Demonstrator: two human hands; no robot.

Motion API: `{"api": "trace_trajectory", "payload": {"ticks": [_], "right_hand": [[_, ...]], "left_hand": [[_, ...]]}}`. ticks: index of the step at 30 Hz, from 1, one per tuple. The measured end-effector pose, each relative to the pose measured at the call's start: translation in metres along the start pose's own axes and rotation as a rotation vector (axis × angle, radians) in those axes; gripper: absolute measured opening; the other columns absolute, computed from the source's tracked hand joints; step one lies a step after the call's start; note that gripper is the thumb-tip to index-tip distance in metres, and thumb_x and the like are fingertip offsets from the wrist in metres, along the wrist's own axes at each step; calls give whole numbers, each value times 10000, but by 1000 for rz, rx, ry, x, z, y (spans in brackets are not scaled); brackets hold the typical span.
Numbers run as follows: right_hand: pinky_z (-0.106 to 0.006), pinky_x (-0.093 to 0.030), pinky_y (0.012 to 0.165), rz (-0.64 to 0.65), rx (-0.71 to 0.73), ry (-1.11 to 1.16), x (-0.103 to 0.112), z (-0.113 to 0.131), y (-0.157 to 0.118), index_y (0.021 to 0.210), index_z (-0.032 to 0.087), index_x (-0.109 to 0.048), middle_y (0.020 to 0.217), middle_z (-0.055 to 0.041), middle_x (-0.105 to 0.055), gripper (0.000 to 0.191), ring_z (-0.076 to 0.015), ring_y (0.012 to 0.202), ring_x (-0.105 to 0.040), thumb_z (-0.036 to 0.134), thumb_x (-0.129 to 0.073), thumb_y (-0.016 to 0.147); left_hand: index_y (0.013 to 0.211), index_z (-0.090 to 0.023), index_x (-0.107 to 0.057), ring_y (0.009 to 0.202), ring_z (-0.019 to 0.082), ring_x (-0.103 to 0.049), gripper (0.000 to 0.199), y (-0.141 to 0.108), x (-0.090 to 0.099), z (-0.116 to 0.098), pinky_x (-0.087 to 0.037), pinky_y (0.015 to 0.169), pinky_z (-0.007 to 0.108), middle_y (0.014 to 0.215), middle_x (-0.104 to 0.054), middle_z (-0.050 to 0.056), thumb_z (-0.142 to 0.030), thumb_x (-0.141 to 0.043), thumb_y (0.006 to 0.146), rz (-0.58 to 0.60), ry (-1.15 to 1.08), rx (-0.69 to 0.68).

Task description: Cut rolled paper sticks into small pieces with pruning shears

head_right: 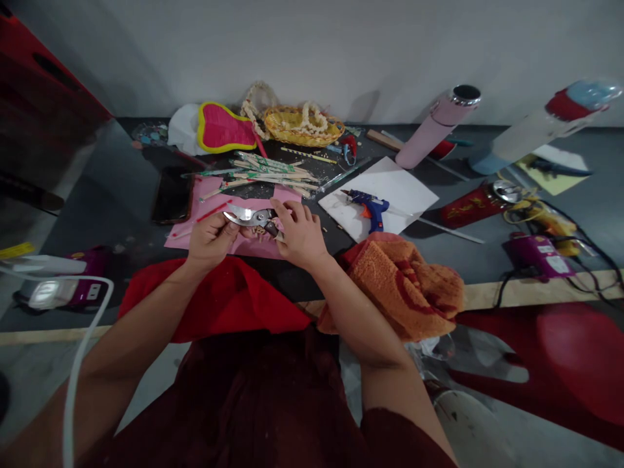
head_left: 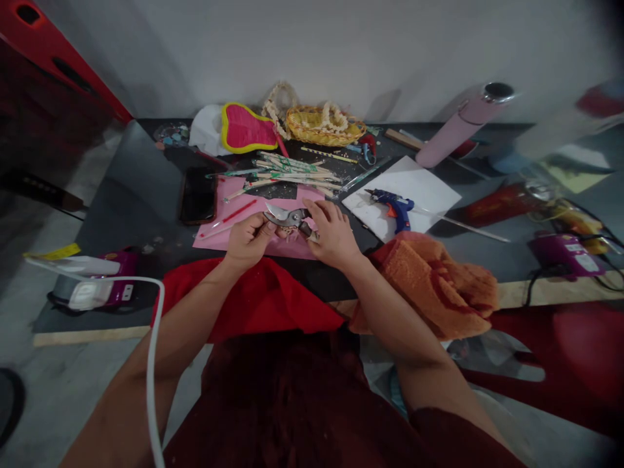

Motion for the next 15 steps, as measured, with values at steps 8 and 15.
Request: {"api": "trace_trajectory", "payload": {"ticks": [8, 15], "right_hand": [[-439, -399, 875, 63, -4, -22, -1, 0, 1, 1447, 225, -294, 1266, -117, -521, 706, -316, 1107, -450, 309, -538, 789], [-407, -391, 874, 54, -11, 0, -3, 1, 2, 1395, 212, -374, 1164, -125, -587, 587, -305, 1042, -522, 367, -494, 841]], "left_hand": [[760, -154, -692, 695, 143, -653, 308, 1, 0, -3, -507, 682, 251, 746, -718, 63, -381, -532, 892, 5, 29, 2], [755, -150, -694, 558, 105, -585, 318, 0, 1, -3, -477, 590, 219, 673, -690, 41, -375, -521, 897, -5, 52, -1]]}}
Point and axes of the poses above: each hand's wrist, its own y-axis towards the middle knuckle, its own x-axis out of the back of the hand, z = x × y, the point moved 2 cm from there along y, towards the middle knuckle
